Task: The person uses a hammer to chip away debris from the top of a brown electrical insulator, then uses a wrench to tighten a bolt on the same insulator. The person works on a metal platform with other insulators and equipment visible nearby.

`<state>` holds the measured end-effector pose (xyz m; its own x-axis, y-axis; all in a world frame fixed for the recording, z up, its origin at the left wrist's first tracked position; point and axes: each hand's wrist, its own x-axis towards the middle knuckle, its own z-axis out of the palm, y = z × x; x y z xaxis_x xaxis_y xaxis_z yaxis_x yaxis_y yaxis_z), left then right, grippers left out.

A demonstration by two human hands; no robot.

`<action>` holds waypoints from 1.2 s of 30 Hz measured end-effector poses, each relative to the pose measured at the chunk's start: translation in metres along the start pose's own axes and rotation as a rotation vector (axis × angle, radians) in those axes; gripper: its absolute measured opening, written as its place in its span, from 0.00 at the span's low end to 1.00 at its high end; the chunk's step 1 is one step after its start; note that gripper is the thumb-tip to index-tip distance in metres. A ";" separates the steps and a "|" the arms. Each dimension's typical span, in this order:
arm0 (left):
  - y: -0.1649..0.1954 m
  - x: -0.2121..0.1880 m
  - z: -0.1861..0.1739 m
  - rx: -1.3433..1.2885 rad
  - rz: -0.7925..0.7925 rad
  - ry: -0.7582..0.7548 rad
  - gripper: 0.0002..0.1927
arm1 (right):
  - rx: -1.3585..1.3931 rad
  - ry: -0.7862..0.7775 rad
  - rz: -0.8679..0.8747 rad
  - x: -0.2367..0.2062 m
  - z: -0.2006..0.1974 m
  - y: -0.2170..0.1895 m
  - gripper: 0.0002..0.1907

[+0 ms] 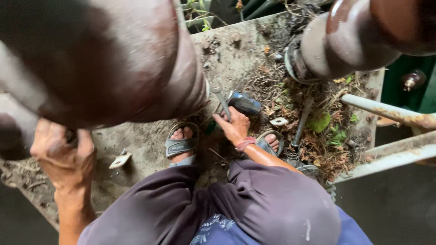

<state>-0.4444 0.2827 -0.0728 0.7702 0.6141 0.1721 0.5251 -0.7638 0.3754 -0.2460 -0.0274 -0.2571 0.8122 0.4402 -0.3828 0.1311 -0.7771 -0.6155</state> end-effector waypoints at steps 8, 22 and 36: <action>0.030 -0.020 0.042 -0.169 -0.134 -0.410 0.09 | 0.224 -0.048 -0.132 -0.001 -0.028 0.028 0.14; 0.111 -0.017 0.220 -0.588 0.228 -1.118 0.13 | 0.075 0.383 0.556 -0.013 -0.130 0.137 0.23; 0.145 -0.043 0.266 -0.347 0.223 -0.915 0.19 | -0.363 0.258 0.469 0.003 -0.137 0.147 0.25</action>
<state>-0.3054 0.0924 -0.2682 0.8968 -0.0370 -0.4409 0.3123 -0.6529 0.6901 -0.1470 -0.2020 -0.2545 0.9347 -0.0701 -0.3485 -0.1237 -0.9832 -0.1341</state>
